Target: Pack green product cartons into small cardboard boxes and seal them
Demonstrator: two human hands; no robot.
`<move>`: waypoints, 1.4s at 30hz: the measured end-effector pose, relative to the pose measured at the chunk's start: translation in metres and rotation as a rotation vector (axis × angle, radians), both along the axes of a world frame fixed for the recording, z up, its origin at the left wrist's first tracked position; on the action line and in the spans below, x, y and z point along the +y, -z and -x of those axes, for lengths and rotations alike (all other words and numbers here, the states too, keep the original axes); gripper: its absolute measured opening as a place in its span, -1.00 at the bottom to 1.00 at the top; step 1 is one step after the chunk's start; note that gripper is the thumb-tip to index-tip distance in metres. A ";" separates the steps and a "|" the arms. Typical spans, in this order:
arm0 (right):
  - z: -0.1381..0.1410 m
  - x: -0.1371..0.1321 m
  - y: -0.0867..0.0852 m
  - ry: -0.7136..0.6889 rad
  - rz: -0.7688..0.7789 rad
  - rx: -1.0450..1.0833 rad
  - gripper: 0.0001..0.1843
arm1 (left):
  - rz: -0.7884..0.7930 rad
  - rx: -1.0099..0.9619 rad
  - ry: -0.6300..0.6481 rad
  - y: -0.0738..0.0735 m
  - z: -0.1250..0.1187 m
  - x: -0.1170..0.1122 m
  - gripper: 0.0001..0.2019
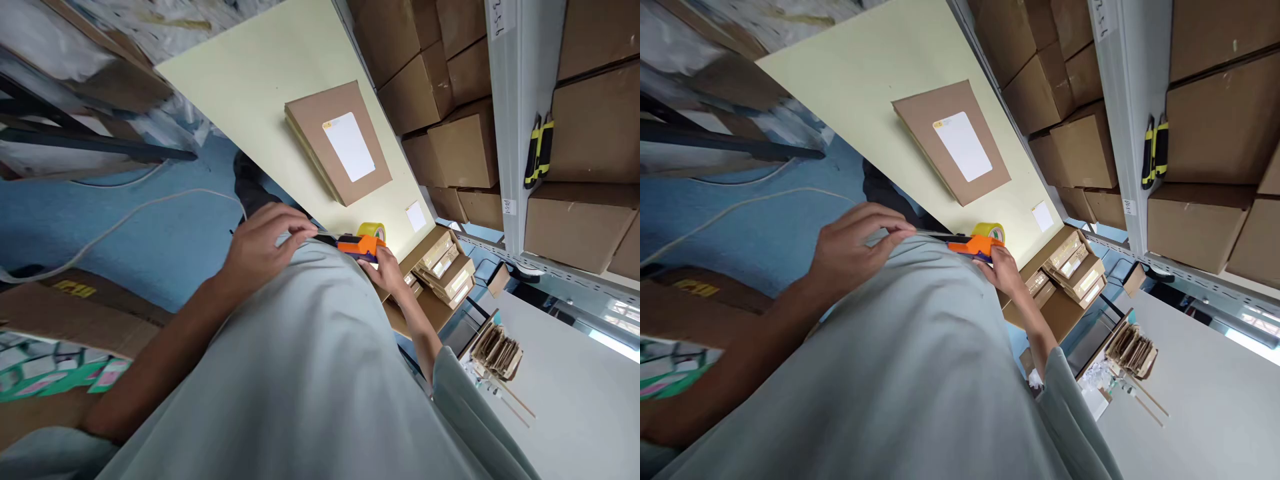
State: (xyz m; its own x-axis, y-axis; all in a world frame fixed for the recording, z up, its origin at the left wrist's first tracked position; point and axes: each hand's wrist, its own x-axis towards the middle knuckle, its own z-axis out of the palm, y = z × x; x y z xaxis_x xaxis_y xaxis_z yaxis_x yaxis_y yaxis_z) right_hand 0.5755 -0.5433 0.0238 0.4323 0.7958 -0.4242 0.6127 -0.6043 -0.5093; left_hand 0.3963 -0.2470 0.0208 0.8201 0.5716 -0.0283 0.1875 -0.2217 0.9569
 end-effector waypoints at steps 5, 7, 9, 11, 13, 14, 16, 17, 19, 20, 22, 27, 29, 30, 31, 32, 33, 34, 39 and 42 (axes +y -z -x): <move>-0.010 -0.010 0.043 0.012 0.191 -0.123 -0.48 | 0.057 0.049 -0.054 0.063 -0.009 0.013 -0.81; -0.009 -0.008 0.061 0.014 0.283 -0.186 -0.53 | 0.125 0.092 -0.060 0.097 -0.020 0.013 -0.85; -0.005 -0.006 0.078 0.030 0.365 -0.251 -0.59 | 0.191 0.102 -0.061 0.129 -0.033 0.010 -0.87; -0.001 -0.004 0.092 0.048 0.421 -0.305 -0.62 | 0.229 0.086 -0.072 0.157 -0.046 0.007 -0.86; 0.002 -0.003 0.103 0.057 0.444 -0.344 -0.64 | 0.252 0.071 -0.089 0.177 -0.059 0.004 -0.85; 0.004 -0.002 0.108 0.059 0.448 -0.355 -0.65 | 0.261 0.068 -0.099 0.184 -0.065 0.003 -0.85; 0.008 -0.003 0.116 0.071 0.453 -0.375 -0.65 | 0.268 0.067 -0.121 0.193 -0.075 0.000 -0.86; 0.010 -0.003 0.120 0.083 0.453 -0.385 -0.64 | 0.264 0.067 -0.133 0.195 -0.080 -0.001 -0.87; 0.014 -0.004 0.128 0.113 0.446 -0.404 -0.62 | 0.251 0.066 -0.152 0.197 -0.088 -0.004 -0.89; 0.017 -0.004 0.131 0.128 0.436 -0.412 -0.61 | 0.251 0.064 -0.162 0.197 -0.091 -0.005 -0.90; 0.022 -0.005 0.137 0.149 0.409 -0.422 -0.59 | 0.271 0.060 -0.189 0.196 -0.096 -0.009 -0.90; 0.030 -0.006 0.145 0.180 0.373 -0.420 -0.54 | 0.236 0.055 -0.285 0.192 -0.105 -0.025 -0.96; 0.033 -0.004 0.145 0.180 0.387 -0.421 -0.52 | 0.197 0.051 -0.323 0.193 -0.108 -0.033 -0.95; 0.034 -0.004 0.145 0.181 0.394 -0.422 -0.50 | 0.197 0.049 -0.358 0.194 -0.109 -0.037 -0.89; 0.035 -0.003 0.145 0.185 0.398 -0.420 -0.48 | 0.218 0.049 -0.410 0.196 -0.110 -0.041 -0.80; 0.037 -0.003 0.145 0.190 0.398 -0.415 -0.46 | 0.256 0.053 -0.474 0.197 -0.111 -0.044 -0.69; 0.038 -0.002 0.145 0.199 0.395 -0.408 -0.45 | 0.307 0.060 -0.544 0.198 -0.111 -0.047 -0.58; 0.040 -0.003 0.145 0.212 0.391 -0.402 -0.46 | 0.362 0.068 -0.606 0.198 -0.112 -0.049 -0.50; 0.049 -0.006 0.145 0.270 0.338 -0.402 -0.55 | 0.545 0.094 -0.607 0.178 -0.129 -0.072 -0.40; 0.052 -0.005 0.142 0.285 0.328 -0.404 -0.59 | 0.606 0.147 -0.514 0.160 -0.154 -0.089 -0.27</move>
